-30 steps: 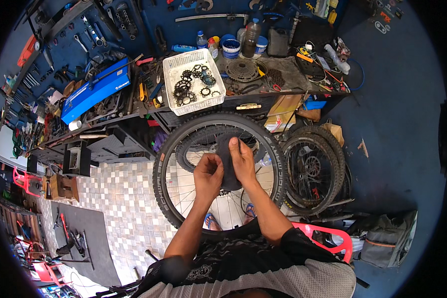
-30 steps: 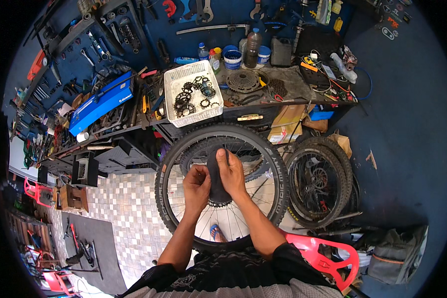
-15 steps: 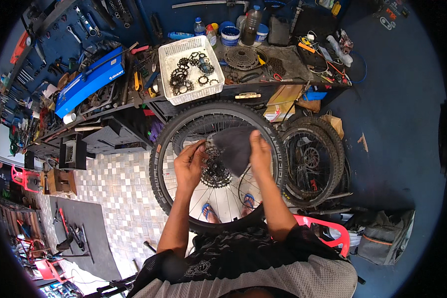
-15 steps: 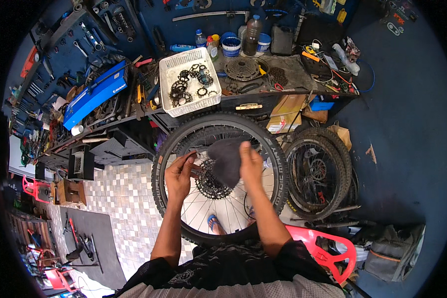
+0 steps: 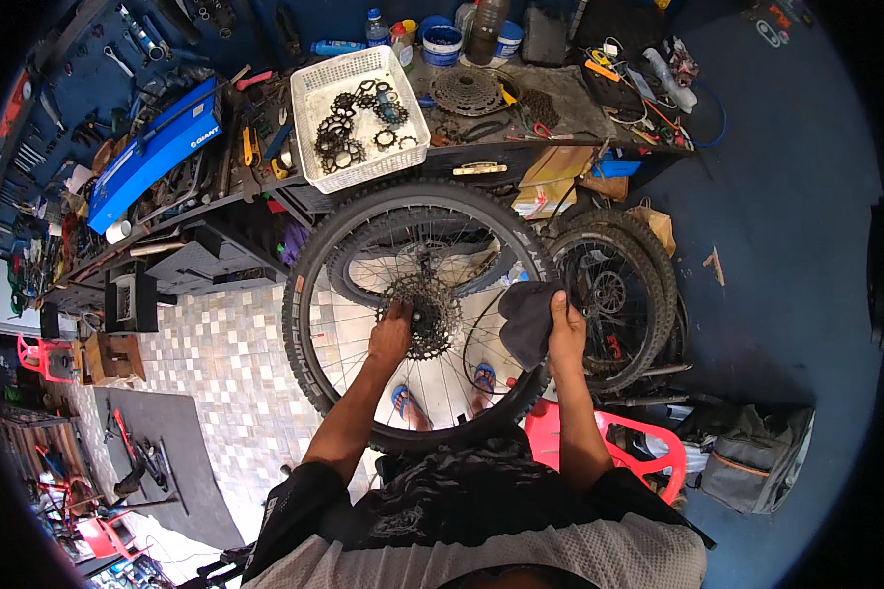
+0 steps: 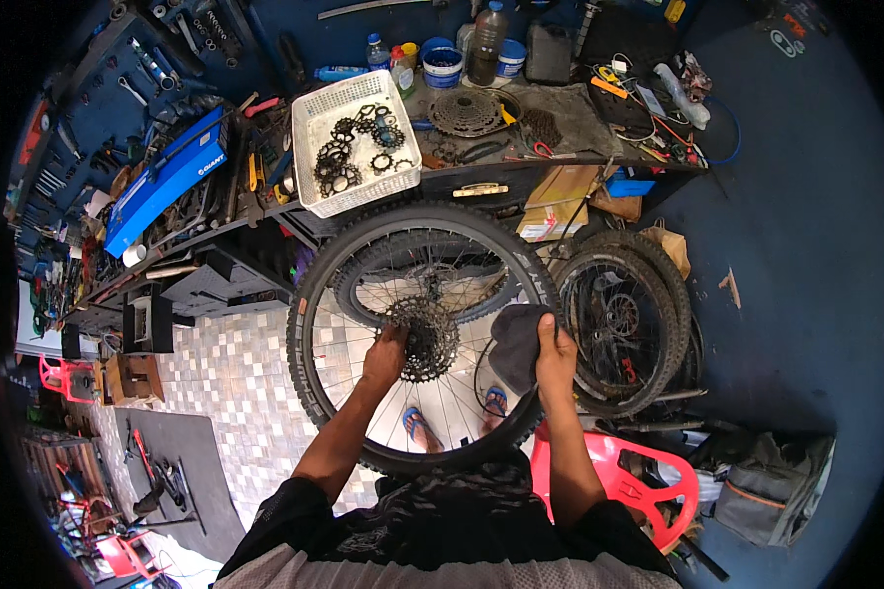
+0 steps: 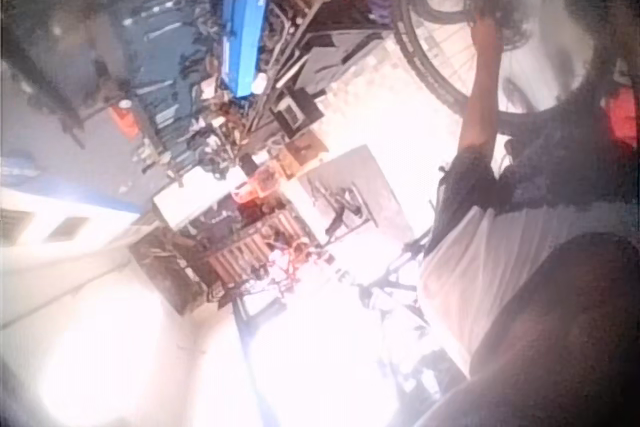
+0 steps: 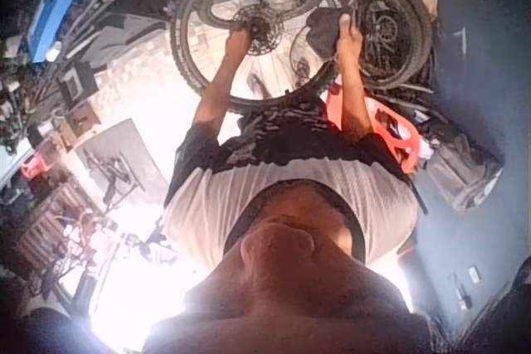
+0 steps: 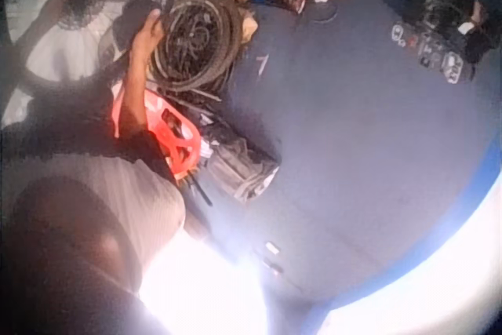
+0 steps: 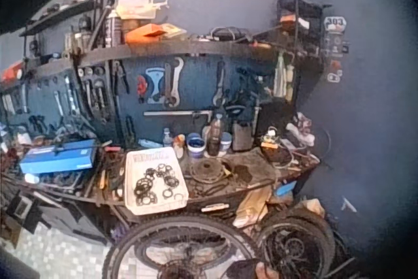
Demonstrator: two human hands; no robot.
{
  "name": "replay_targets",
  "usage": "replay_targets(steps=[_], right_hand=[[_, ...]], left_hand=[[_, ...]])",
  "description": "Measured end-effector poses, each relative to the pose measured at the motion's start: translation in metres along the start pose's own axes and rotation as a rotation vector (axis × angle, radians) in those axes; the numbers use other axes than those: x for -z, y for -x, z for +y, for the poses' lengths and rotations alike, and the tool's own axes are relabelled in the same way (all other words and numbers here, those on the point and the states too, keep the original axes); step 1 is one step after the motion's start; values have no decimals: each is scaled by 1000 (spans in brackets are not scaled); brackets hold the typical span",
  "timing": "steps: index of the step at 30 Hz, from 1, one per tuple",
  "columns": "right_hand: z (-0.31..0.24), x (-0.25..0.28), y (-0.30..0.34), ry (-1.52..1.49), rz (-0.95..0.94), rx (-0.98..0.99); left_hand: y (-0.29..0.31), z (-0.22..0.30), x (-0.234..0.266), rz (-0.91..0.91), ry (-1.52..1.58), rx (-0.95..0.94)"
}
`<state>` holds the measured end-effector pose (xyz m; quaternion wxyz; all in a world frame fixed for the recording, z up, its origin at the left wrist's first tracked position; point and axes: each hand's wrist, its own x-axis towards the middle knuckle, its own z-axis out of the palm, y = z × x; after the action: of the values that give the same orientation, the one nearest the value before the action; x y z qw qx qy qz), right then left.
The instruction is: The person assembles a bicycle cassette by placing individual sprockets and spacers onto a bicycle wheel hub. They repeatedly pick up parts from a white basket, wipe them with a cloth, and stack them in order on the hub.
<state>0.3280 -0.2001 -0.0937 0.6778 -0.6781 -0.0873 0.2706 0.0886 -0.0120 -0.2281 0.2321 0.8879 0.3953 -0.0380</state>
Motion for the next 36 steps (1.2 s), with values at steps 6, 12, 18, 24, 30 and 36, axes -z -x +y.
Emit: replay_targets(steps=[6,12,18,24,30,36], right_hand=[[8,-3,-5,214,-77,-2],[6,-15,-11,179,-116,63],[6,-16,-9,247,-77,90],[6,-15,-11,295,-83,36],[-1,-19,-13,245,-149,89],[1,-20,-11,333,-146,96]], left_hand=[[16,1,-4,20,1,-103],[14,5,-8,145,-53,-242],[8,6,-2,136,180,-140],[-11,-1,12,50,349,-72],[-18,0,7,-27,189,-78],[-8,10,-2,-13,-127,-160]])
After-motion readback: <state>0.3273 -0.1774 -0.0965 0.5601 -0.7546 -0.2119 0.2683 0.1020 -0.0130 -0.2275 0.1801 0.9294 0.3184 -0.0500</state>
